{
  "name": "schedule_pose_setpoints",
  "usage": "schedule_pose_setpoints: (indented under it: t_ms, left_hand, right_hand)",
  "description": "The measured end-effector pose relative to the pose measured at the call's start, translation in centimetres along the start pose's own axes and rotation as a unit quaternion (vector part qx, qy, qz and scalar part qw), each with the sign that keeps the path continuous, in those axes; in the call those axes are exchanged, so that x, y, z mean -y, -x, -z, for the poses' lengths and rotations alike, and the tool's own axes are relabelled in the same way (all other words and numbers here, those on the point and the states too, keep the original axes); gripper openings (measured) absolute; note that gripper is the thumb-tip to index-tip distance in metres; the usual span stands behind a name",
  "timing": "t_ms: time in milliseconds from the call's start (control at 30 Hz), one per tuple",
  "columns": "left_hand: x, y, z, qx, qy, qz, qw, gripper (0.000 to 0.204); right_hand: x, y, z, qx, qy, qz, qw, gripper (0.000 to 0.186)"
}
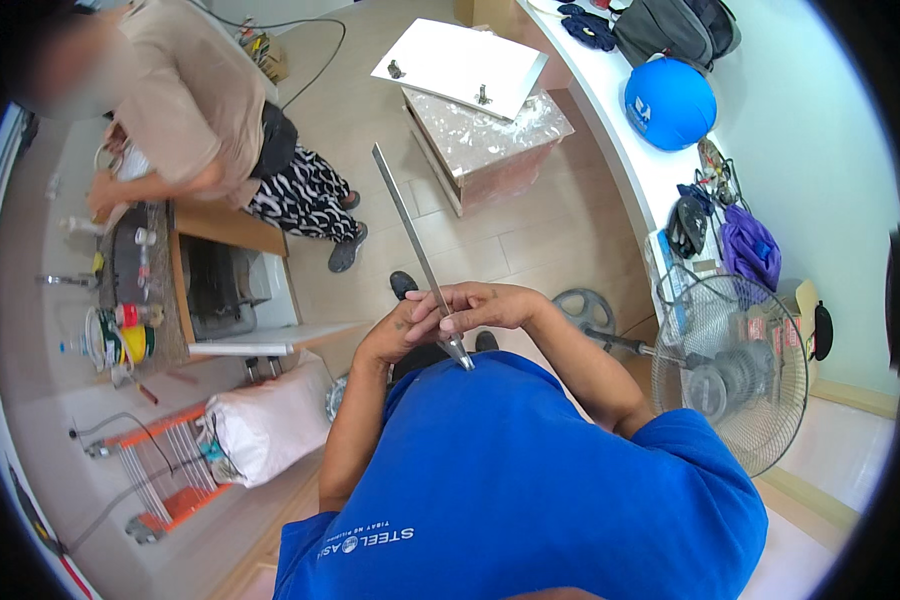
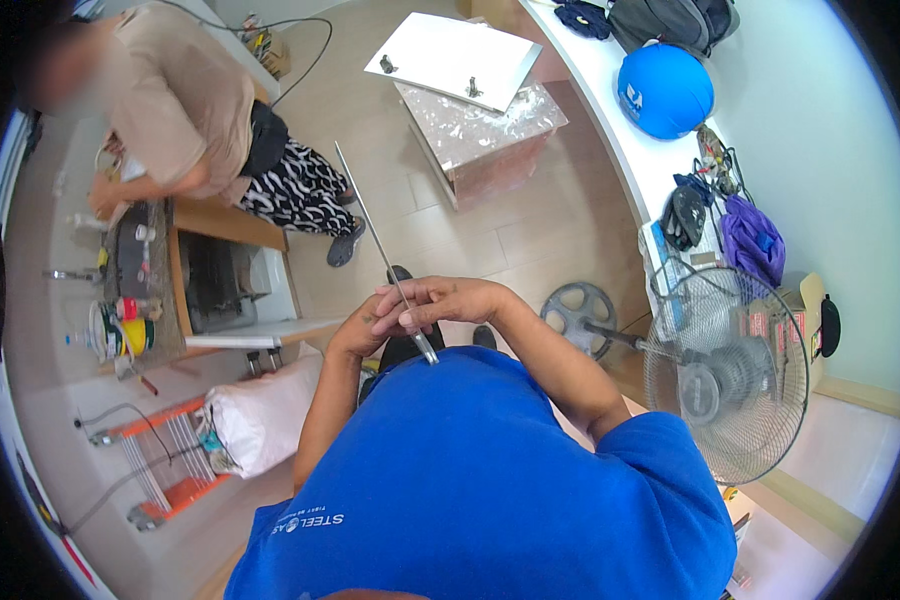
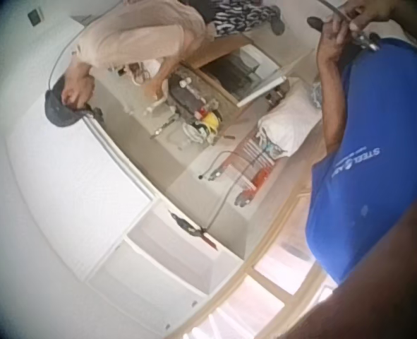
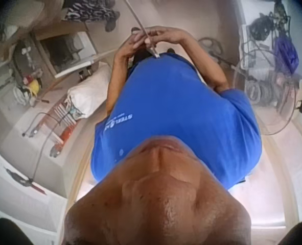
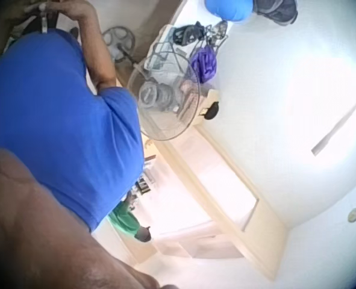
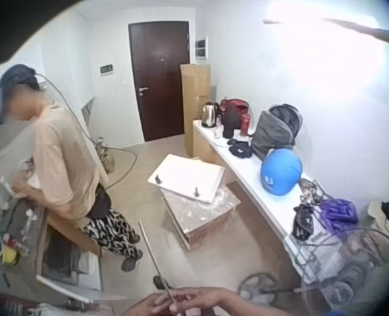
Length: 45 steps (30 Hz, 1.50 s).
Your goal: The person measures and marks a white cabinet door using a metal ruler and a pencil. They align the ruler along the edges and draw straight lines to indicate cut or drill locations.
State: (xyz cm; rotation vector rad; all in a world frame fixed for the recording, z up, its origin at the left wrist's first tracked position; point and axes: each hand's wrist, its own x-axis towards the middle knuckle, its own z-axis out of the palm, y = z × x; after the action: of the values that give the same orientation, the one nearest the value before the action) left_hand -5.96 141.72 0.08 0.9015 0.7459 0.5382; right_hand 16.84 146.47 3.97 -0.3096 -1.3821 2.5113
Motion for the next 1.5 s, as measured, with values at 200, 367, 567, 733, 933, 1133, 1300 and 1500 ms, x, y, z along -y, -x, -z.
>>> schedule_pose_setpoints:
  t_ms: [200, 367, 567, 733, 933, 1133, 1300, 1500]
  left_hand:
    - [-9.1, -8.6, 12.0, 0.087, 0.01, -0.003, 0.996, 0.039]
    - [-17.3, -16.1, 18.5, 0.163, -0.086, -0.063, 0.981, 0.033]
    - [-22.7, -23.2, 21.0, 0.22, -0.122, -0.073, 0.965, 0.029]
    - [-26.7, -30.5, 23.0, 0.281, -0.184, -0.084, 0.938, 0.026]
    - [-30.6, -38.0, 26.3, 0.248, -0.195, -0.042, 0.948, 0.023]
    - [-34.5, -43.6, 27.7, 0.205, -0.087, -0.031, 0.974, 0.035]
    - [-35.5, -48.5, 30.3, 0.205, -0.235, -0.031, 0.95, 0.032]
    - [-36.9, -52.8, 30.9, 0.232, -0.305, -0.019, 0.924, 0.028]
  right_hand:
    - [7.1, -7.6, 6.6, -0.129, 0.014, 0.04, 0.991, 0.051]
    - [13.1, -11.9, 10.5, -0.241, 0.032, 0.13, 0.961, 0.052]
    - [15.9, -13.5, 15.3, -0.32, -0.01, 0.164, 0.933, 0.045]
    - [18.4, -13.7, 21.2, -0.347, 0.059, 0.166, 0.921, 0.045]
    - [21.2, -14.4, 29.9, -0.335, 0.07, 0.206, 0.917, 0.057]
    - [25.9, -15.2, 36.6, -0.352, 0.061, 0.242, 0.902, 0.052]
    - [27.4, -16.0, 40.9, -0.369, 0.124, 0.235, 0.891, 0.05]
    - [27.9, -16.6, 43.1, -0.444, 0.189, 0.215, 0.849, 0.058]
